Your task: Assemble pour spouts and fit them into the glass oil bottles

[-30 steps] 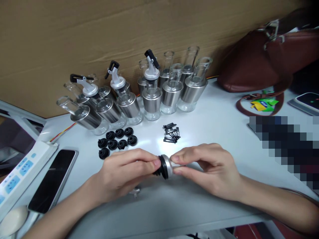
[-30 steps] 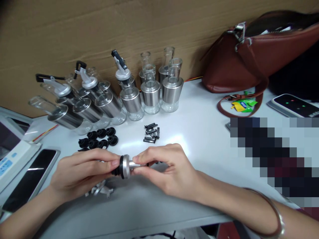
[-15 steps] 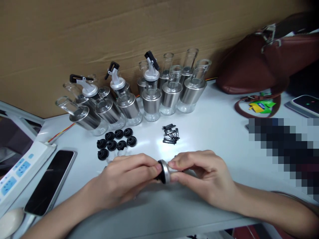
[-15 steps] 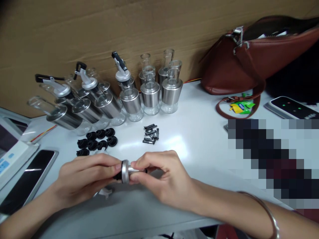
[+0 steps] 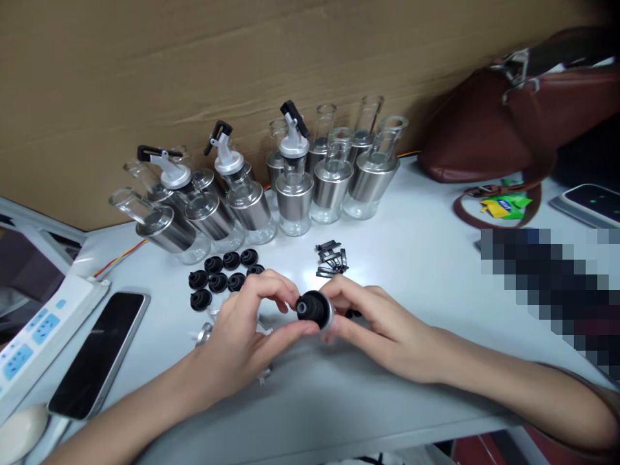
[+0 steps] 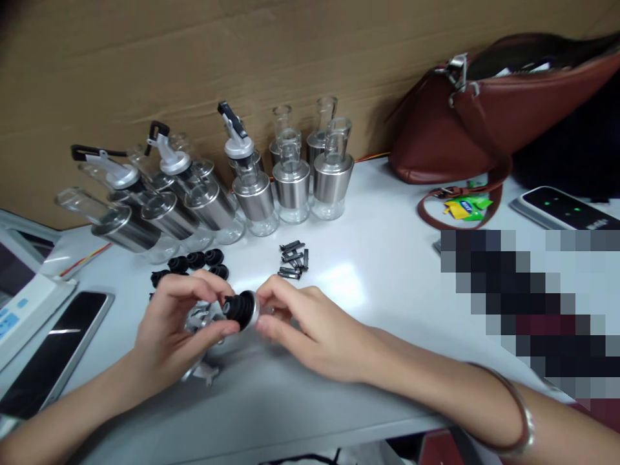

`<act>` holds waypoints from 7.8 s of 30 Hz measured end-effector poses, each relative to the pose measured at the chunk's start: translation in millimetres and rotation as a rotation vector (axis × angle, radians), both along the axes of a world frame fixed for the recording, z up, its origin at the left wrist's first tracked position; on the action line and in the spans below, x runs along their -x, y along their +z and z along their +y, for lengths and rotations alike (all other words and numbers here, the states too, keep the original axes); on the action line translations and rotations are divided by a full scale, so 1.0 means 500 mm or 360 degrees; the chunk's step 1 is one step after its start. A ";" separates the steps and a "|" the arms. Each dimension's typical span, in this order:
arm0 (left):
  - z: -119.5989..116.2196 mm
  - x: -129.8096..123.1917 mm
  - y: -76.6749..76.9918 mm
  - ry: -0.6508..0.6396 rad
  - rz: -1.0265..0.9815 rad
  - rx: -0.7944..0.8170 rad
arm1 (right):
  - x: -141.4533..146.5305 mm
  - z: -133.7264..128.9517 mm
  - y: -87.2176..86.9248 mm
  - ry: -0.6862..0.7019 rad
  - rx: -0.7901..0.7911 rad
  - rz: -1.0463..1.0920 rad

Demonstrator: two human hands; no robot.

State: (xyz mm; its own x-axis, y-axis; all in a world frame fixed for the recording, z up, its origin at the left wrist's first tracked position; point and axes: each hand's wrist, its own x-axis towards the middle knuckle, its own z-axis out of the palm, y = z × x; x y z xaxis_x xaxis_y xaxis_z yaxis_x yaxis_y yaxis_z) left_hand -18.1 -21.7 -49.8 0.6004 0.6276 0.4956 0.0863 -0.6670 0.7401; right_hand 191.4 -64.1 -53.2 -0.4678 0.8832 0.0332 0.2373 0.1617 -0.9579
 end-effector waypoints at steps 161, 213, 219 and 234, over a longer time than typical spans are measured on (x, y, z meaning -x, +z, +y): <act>-0.112 -0.034 -0.076 0.0321 0.0082 0.0699 | -0.016 0.039 0.022 -0.0510 0.0780 0.0490; -0.127 -0.025 -0.094 0.0059 -0.0115 -0.0168 | -0.038 0.032 -0.016 0.0770 0.1631 0.1165; -0.128 -0.020 -0.094 0.0037 -0.0139 -0.0054 | -0.021 0.024 -0.010 0.0790 0.1580 0.1350; -0.132 -0.020 -0.092 -0.0008 -0.0133 -0.0071 | -0.015 0.019 -0.018 0.0724 0.1404 0.1171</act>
